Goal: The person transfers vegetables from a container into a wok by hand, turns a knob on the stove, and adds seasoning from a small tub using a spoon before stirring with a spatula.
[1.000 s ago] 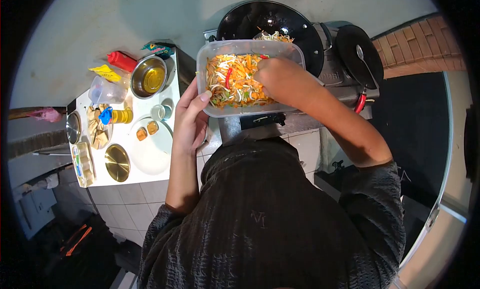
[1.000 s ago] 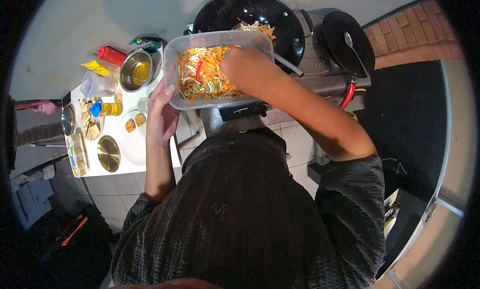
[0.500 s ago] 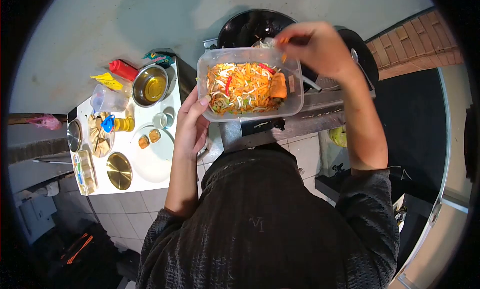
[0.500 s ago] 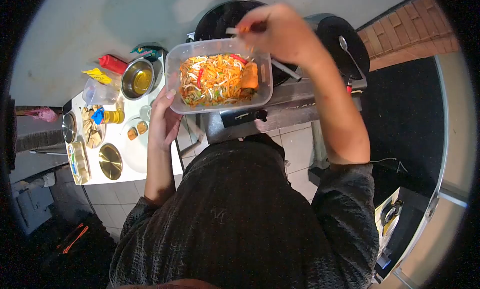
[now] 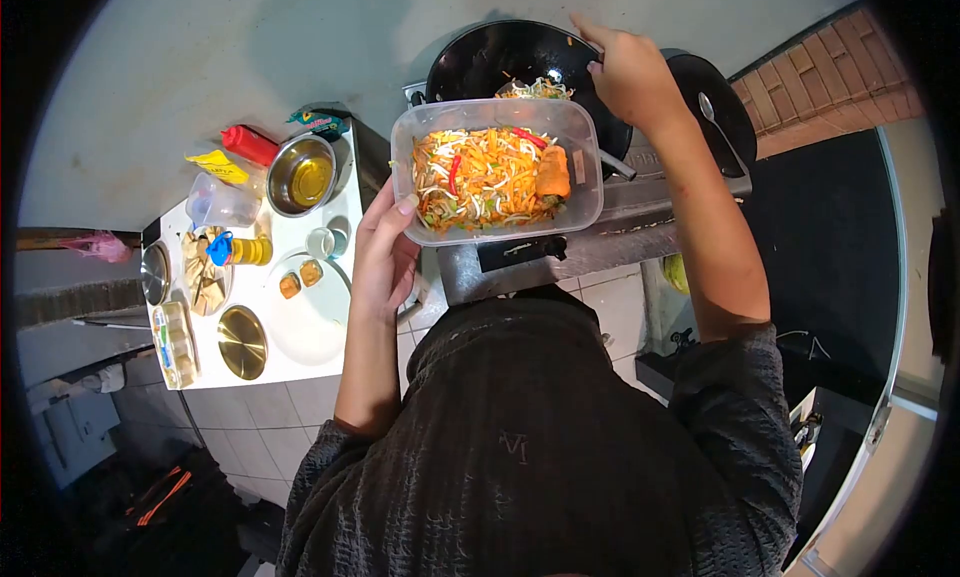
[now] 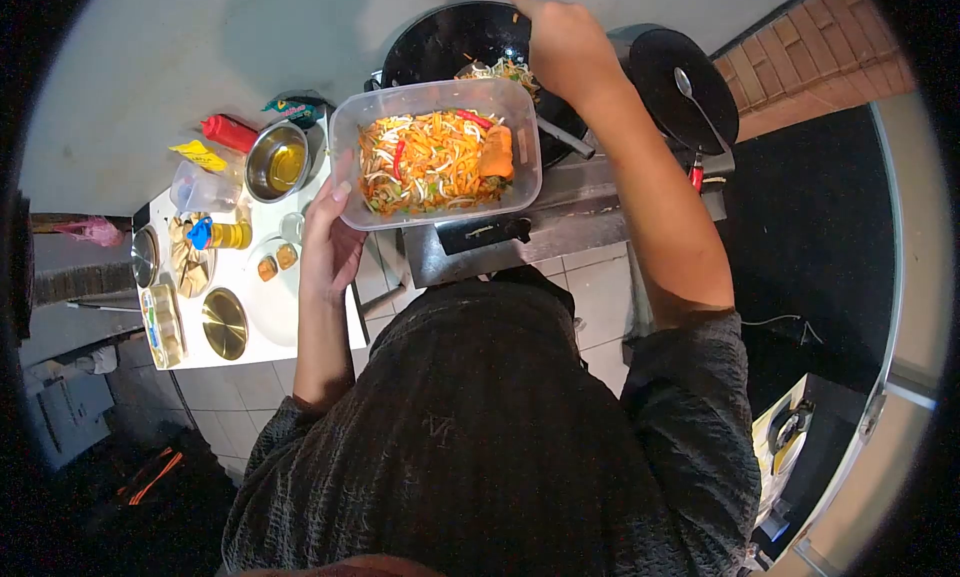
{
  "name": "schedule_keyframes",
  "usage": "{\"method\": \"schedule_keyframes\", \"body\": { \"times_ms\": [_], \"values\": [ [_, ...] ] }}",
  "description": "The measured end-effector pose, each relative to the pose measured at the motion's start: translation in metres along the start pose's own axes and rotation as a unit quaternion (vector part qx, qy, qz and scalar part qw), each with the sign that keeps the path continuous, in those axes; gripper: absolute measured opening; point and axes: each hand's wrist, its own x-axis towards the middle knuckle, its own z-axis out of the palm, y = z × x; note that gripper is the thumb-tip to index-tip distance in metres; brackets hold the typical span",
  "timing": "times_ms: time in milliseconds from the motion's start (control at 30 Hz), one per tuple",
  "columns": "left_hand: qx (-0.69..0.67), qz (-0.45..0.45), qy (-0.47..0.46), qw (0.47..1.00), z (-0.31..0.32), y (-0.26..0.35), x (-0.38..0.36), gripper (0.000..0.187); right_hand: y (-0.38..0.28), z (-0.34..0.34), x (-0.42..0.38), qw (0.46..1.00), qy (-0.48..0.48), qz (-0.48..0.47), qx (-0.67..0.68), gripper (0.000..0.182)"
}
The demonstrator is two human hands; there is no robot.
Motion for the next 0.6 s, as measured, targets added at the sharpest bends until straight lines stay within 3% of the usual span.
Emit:
{"method": "schedule_keyframes", "body": {
  "times_ms": [67,133,167,233,267,333,367,467,600],
  "values": [
    [-0.006,0.009,-0.004,1.0,0.004,-0.002,-0.001,0.068,-0.014,-0.008,-0.011,0.997,0.05,-0.054,-0.026,0.017],
    [-0.008,0.014,0.001,1.0,0.009,-0.004,-0.003,0.067,-0.046,-0.028,-0.023,0.986,-0.012,-0.024,0.163,0.015],
    [-0.007,0.017,0.004,1.0,0.012,-0.005,-0.004,0.066,-0.052,-0.029,-0.031,0.986,-0.014,-0.028,0.165,0.015],
    [-0.048,0.024,0.013,0.998,0.015,-0.007,-0.004,0.062,-0.057,-0.024,-0.042,0.962,-0.165,-0.033,0.214,0.018],
    [-0.085,0.025,0.018,0.996,0.016,-0.009,-0.005,0.058,-0.056,-0.015,-0.047,0.962,-0.165,-0.034,0.216,0.018],
    [-0.079,0.036,0.018,0.996,0.021,-0.012,-0.005,0.058,-0.05,0.007,-0.053,0.983,-0.122,-0.089,0.107,0.017],
    [-0.075,0.043,0.019,0.996,0.024,-0.015,-0.004,0.059,-0.044,0.012,-0.051,0.973,-0.208,-0.086,0.055,0.019],
    [-0.076,0.048,0.009,0.996,0.033,-0.018,-0.007,0.058,-0.044,0.015,-0.051,0.966,-0.244,-0.069,-0.05,0.02],
    [-0.091,0.056,0.021,0.994,0.044,-0.022,-0.009,0.057,-0.034,0.016,-0.046,0.963,-0.247,-0.102,-0.04,0.021]
  ]
}}
